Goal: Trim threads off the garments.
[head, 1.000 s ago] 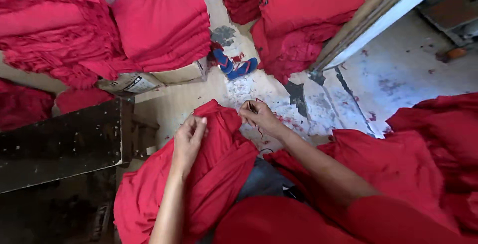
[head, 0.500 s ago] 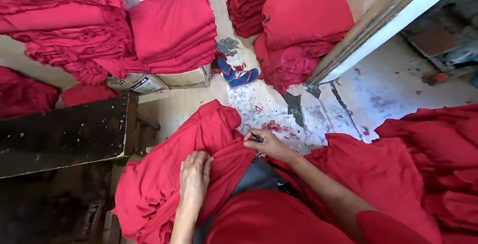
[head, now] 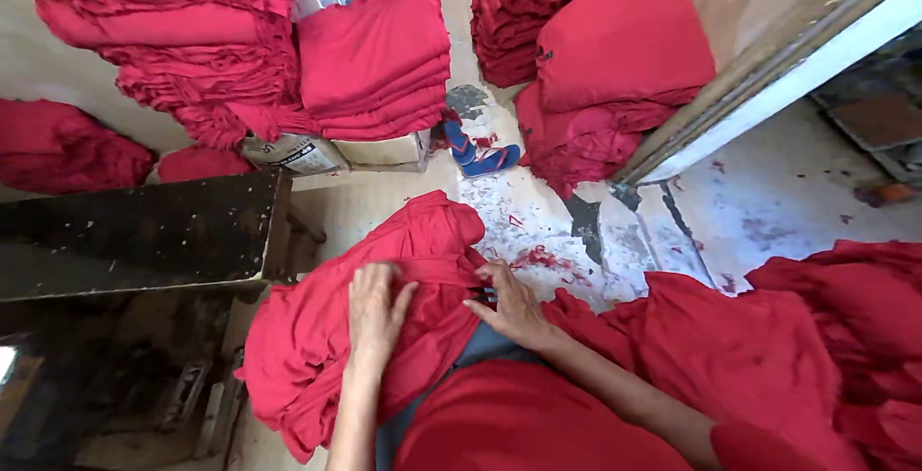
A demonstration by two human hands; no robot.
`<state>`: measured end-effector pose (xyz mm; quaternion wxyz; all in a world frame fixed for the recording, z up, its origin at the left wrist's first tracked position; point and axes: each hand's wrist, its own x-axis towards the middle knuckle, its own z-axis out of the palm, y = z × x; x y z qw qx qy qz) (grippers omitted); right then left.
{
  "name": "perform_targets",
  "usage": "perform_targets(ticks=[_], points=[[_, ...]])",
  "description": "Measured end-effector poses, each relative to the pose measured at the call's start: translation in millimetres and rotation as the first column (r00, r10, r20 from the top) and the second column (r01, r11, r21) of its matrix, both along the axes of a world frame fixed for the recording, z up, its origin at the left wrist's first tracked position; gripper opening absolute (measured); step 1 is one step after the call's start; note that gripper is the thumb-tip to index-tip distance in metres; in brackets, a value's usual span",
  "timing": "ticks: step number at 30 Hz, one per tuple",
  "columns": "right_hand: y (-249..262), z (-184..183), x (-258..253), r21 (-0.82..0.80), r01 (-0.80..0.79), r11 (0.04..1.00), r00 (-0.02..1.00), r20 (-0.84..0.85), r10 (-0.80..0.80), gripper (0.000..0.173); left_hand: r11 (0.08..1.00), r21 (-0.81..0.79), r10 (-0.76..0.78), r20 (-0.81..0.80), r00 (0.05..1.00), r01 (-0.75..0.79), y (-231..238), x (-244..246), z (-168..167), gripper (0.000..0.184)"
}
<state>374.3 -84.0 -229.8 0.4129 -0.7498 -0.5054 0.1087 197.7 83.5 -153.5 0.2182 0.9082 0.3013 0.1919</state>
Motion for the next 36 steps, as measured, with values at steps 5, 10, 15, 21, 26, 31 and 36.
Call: perform_targets(ticks=[5, 10, 15, 21, 26, 31, 36], points=[[0, 11, 5, -0.244, -0.039, 0.969, 0.99, -0.138, 0.006, 0.047, 0.988, 0.108, -0.108, -0.032, 0.994, 0.111, -7, 28, -23, 0.02], [-5, 27, 9, 0.062, -0.011, 0.998, 0.981, 0.196, -0.001, 0.026, 0.969, 0.24, -0.108, 0.178, 0.978, 0.063, 6, 27, -22, 0.014], [-9, 21, 17, 0.026, -0.333, 0.943, 0.899, 0.312, 0.308, 0.014, 0.995, 0.034, -0.096, -0.027, 0.995, 0.097, 4, 13, -34, 0.022], [-23, 19, 18, 0.035, -0.096, 0.995, 0.992, -0.082, 0.098, 0.022, 0.975, -0.145, 0.196, 0.212, 0.958, -0.167, -17, -5, -11, 0.023], [-18, 24, 26, -0.168, 0.073, 0.983, 0.876, -0.46, -0.144, 0.028, 0.579, -0.806, 0.263, 0.325, 0.908, 0.121, -38, 1, -6, 0.032], [-12, 25, 19, -0.08, 0.049, 0.996, 0.928, -0.365, -0.075, 0.025, 0.523, -0.851, 0.177, 0.159, 0.971, 0.044, -50, 17, -14, 0.031], [4, 27, 10, 0.076, 0.028, 0.997, 0.972, -0.234, -0.01, 0.023, 0.765, -0.643, 0.19, 0.284, 0.94, 0.039, -57, 30, -16, 0.017]])
